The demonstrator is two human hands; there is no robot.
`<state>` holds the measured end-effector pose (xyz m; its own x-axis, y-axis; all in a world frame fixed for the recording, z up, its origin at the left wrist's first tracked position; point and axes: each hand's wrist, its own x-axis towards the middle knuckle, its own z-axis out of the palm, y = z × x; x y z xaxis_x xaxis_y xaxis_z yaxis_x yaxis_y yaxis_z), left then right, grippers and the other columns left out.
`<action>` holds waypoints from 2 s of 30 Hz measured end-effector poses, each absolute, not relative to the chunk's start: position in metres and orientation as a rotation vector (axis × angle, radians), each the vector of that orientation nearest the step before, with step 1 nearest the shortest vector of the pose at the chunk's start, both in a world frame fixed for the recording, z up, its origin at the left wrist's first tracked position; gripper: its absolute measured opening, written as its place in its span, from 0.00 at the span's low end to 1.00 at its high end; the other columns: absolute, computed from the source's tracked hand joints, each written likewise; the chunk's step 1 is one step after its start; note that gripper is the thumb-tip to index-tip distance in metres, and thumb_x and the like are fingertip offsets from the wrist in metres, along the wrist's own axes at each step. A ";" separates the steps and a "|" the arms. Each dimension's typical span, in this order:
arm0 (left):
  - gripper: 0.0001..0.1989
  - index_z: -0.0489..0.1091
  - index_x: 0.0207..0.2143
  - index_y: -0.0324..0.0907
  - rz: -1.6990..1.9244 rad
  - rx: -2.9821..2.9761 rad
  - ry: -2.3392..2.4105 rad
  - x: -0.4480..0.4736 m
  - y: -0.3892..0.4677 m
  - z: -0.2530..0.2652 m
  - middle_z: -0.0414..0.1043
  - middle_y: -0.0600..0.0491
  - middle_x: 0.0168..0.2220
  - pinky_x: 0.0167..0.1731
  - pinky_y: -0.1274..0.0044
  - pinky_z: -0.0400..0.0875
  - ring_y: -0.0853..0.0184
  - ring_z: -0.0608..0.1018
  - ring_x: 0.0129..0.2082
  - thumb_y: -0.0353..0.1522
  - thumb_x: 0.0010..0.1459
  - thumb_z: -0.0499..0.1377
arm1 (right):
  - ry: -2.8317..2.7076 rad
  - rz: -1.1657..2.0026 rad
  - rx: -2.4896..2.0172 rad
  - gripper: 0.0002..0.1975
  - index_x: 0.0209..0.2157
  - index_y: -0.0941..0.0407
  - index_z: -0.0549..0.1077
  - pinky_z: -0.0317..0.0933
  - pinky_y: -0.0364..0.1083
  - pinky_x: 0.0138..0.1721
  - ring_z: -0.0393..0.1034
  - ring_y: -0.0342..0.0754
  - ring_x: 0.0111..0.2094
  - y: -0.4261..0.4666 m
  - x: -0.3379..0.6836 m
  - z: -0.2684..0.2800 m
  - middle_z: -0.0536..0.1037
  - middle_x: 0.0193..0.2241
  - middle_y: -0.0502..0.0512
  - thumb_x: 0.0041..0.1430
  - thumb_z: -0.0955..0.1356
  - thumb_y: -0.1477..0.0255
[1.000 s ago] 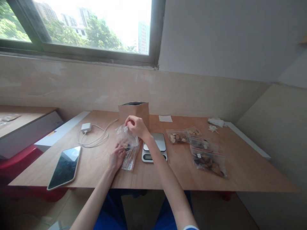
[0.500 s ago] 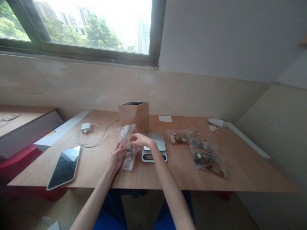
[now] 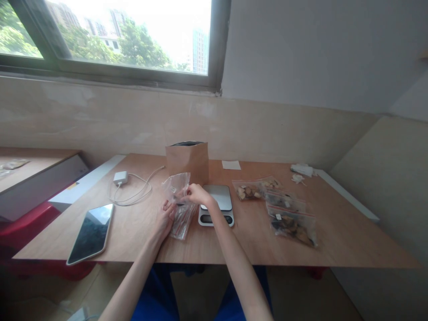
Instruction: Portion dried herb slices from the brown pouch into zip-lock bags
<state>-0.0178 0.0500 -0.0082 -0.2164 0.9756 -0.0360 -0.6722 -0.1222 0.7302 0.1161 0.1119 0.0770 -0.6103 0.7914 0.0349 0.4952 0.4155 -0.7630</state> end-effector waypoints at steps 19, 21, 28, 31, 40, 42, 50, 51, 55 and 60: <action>0.17 0.70 0.37 0.39 1.616 0.517 0.838 -0.015 0.049 -0.006 0.75 0.50 0.35 0.42 0.77 0.66 0.69 0.75 0.37 0.31 0.41 0.63 | -1.703 0.457 -0.835 0.11 0.39 0.55 0.76 0.65 0.43 0.40 0.72 0.45 0.37 0.150 0.124 0.157 0.78 0.38 0.55 0.53 0.68 0.75; 0.15 0.70 0.34 0.39 1.632 0.492 0.867 -0.014 0.050 -0.006 0.74 0.51 0.33 0.41 0.76 0.66 0.69 0.75 0.35 0.32 0.41 0.62 | -1.656 0.317 -0.824 0.11 0.40 0.54 0.76 0.64 0.43 0.41 0.72 0.45 0.38 0.165 0.118 0.170 0.78 0.38 0.54 0.54 0.67 0.74; 0.09 0.64 0.28 0.42 1.635 0.545 0.912 -0.012 0.051 -0.010 0.71 0.54 0.30 0.43 0.72 0.67 0.68 0.75 0.34 0.35 0.44 0.60 | -1.777 0.117 -0.902 0.11 0.41 0.56 0.75 0.62 0.43 0.41 0.71 0.45 0.38 0.194 0.097 0.183 0.77 0.37 0.55 0.57 0.64 0.76; 0.09 0.64 0.28 0.42 1.619 0.565 0.949 -0.012 0.051 -0.009 0.70 0.55 0.28 0.41 0.73 0.67 0.68 0.74 0.32 0.35 0.44 0.60 | -1.864 0.126 -0.965 0.11 0.40 0.55 0.75 0.62 0.43 0.42 0.70 0.46 0.39 0.196 0.095 0.176 0.77 0.38 0.54 0.58 0.64 0.76; 0.09 0.67 0.31 0.40 1.615 0.779 1.096 -0.012 0.051 -0.015 0.71 0.51 0.31 0.35 0.75 0.67 0.66 0.74 0.34 0.36 0.48 0.57 | -2.103 0.039 -1.014 0.15 0.44 0.57 0.74 0.59 0.43 0.45 0.67 0.46 0.42 0.200 0.106 0.164 0.73 0.39 0.57 0.63 0.59 0.73; 0.07 0.68 0.31 0.40 1.615 0.847 1.177 -0.012 0.051 -0.016 0.70 0.52 0.30 0.34 0.76 0.66 0.66 0.73 0.34 0.34 0.50 0.55 | -2.136 -0.070 -1.051 0.15 0.45 0.57 0.73 0.57 0.46 0.46 0.66 0.48 0.43 0.197 0.109 0.165 0.72 0.41 0.59 0.62 0.59 0.73; 0.06 0.65 0.27 0.42 1.588 1.177 1.447 -0.009 0.046 -0.005 0.68 0.54 0.28 0.34 0.76 0.61 0.66 0.69 0.31 0.31 0.53 0.51 | -1.864 -0.046 -0.971 0.17 0.47 0.56 0.71 0.56 0.47 0.49 0.64 0.48 0.44 0.153 0.121 0.154 0.71 0.41 0.58 0.60 0.57 0.78; 0.05 0.64 0.26 0.43 1.583 1.188 1.490 -0.009 0.045 -0.004 0.67 0.54 0.27 0.33 0.75 0.61 0.65 0.68 0.30 0.31 0.53 0.50 | -1.832 0.010 -0.959 0.17 0.46 0.57 0.71 0.56 0.46 0.49 0.64 0.47 0.44 0.146 0.124 0.148 0.71 0.40 0.58 0.60 0.57 0.78; 0.06 0.60 0.24 0.44 1.573 1.140 1.716 -0.008 0.043 -0.001 0.64 0.55 0.23 0.32 0.74 0.59 0.64 0.68 0.27 0.30 0.53 0.50 | -1.728 0.274 -0.992 0.19 0.47 0.56 0.70 0.58 0.46 0.49 0.65 0.46 0.45 0.116 0.135 0.108 0.72 0.41 0.58 0.60 0.55 0.77; 0.05 0.65 0.32 0.44 1.708 1.152 1.642 -0.005 0.034 0.006 0.69 0.50 0.32 0.39 0.72 0.61 0.60 0.71 0.36 0.31 0.54 0.50 | -1.735 0.590 -1.131 0.22 0.53 0.58 0.63 0.54 0.51 0.54 0.59 0.50 0.54 0.082 0.136 0.052 0.67 0.51 0.63 0.61 0.58 0.64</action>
